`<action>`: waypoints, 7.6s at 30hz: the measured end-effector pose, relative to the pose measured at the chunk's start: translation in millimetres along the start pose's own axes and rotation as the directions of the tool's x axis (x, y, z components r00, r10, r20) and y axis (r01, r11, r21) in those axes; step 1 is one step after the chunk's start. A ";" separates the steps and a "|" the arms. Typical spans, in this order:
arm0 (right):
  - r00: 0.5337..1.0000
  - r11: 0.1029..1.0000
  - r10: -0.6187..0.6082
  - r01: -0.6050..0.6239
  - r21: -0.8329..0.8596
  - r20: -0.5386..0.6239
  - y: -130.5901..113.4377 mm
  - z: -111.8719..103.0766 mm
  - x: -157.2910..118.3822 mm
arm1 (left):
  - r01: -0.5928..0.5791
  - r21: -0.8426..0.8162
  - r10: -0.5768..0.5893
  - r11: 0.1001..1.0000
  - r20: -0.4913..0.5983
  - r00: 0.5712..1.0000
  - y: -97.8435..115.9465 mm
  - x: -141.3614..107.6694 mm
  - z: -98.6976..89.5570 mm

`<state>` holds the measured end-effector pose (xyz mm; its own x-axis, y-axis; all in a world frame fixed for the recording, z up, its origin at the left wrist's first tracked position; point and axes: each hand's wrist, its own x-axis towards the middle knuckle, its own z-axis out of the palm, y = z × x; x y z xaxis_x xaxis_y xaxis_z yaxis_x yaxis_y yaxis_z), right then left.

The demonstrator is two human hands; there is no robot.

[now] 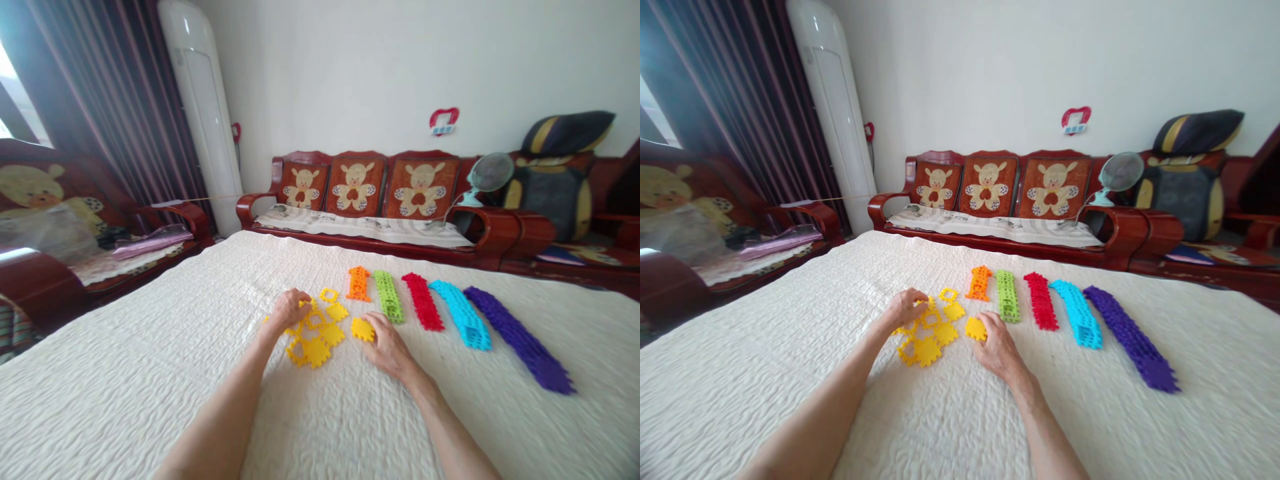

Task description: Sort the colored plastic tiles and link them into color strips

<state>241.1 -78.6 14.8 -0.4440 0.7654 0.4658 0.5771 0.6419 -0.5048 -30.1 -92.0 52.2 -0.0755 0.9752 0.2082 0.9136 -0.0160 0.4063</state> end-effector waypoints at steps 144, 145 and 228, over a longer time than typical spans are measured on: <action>0.990 0.996 0.082 -0.086 -0.031 -0.113 -10.6 -15.8 -53.2 | -0.015 -0.336 0.193 0.942 0.504 0.842 57.8 -64.3 2.9; 0.990 0.996 0.082 -0.086 -0.031 -0.112 -10.6 -15.8 -53.0 | -0.035 -0.314 0.200 0.949 0.511 0.836 59.2 -66.0 3.3; 0.989 0.994 0.107 -0.108 0.002 -0.098 -9.8 -18.6 -52.4 | -0.078 0.138 0.068 0.987 0.074 0.995 54.4 8.7 9.3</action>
<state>271.5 -125.8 8.9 -0.3098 0.8218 0.4782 0.6205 0.5558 -0.5532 22.7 -82.3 67.8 0.0168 0.9855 0.1688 0.9631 -0.0613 0.2620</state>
